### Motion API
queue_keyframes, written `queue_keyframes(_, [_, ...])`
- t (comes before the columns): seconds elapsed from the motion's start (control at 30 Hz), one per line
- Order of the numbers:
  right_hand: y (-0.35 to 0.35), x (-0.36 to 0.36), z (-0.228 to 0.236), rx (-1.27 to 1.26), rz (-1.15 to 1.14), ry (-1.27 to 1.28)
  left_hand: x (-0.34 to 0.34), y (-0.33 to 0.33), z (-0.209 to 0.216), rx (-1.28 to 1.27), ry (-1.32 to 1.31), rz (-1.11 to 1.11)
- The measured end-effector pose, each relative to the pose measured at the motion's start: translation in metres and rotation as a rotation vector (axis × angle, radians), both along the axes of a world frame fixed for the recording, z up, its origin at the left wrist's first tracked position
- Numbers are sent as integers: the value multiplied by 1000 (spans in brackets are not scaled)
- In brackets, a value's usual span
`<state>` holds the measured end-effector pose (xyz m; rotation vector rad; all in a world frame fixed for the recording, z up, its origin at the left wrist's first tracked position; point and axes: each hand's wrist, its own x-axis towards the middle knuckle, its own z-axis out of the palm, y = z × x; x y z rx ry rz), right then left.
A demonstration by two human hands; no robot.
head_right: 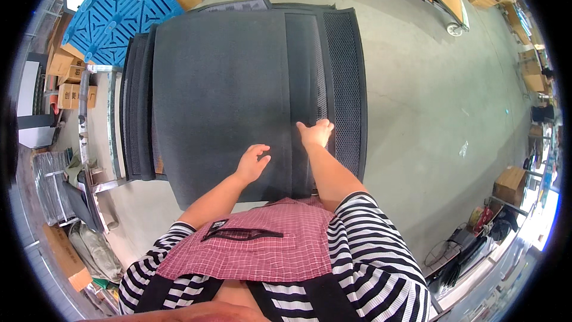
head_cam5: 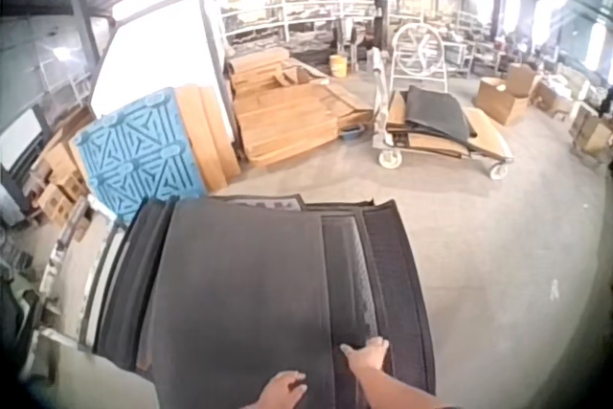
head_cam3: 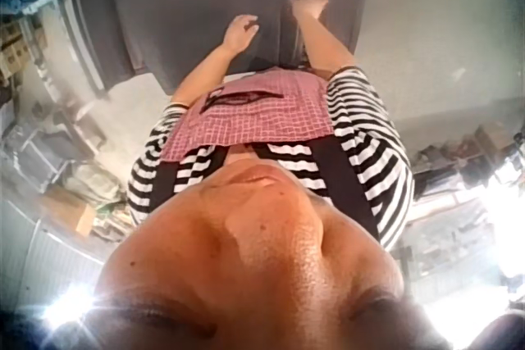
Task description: The person applies glue to the back of a black mat using a squeeze bottle and smooths it with a yellow roller. They then place a white label on the mat and press it down. The person folds the mat and stacks it with others, then repeats the process on a second mat.
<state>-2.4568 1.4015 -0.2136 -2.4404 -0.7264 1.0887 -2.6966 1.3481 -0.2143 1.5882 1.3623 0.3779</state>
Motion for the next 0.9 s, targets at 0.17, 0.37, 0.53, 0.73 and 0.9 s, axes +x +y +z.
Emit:
queue_keyframes(0.17, [12,31,1,-25,-140,796,30,12,6,-190,-147,226])
queue_keyframes(0.37, [23,0,63,124,360,818,73,10,72,38,175,165])
queue_keyframes(0.53, [22,-53,172,356,792,778,26,0,114,146,-61,463])
queue_keyframes(0.73, [34,-93,212,629,1088,1137,-106,10,266,198,293,668])
queue_keyframes(0.9, [45,12,112,239,397,692,-287,4,421,607,713,884])
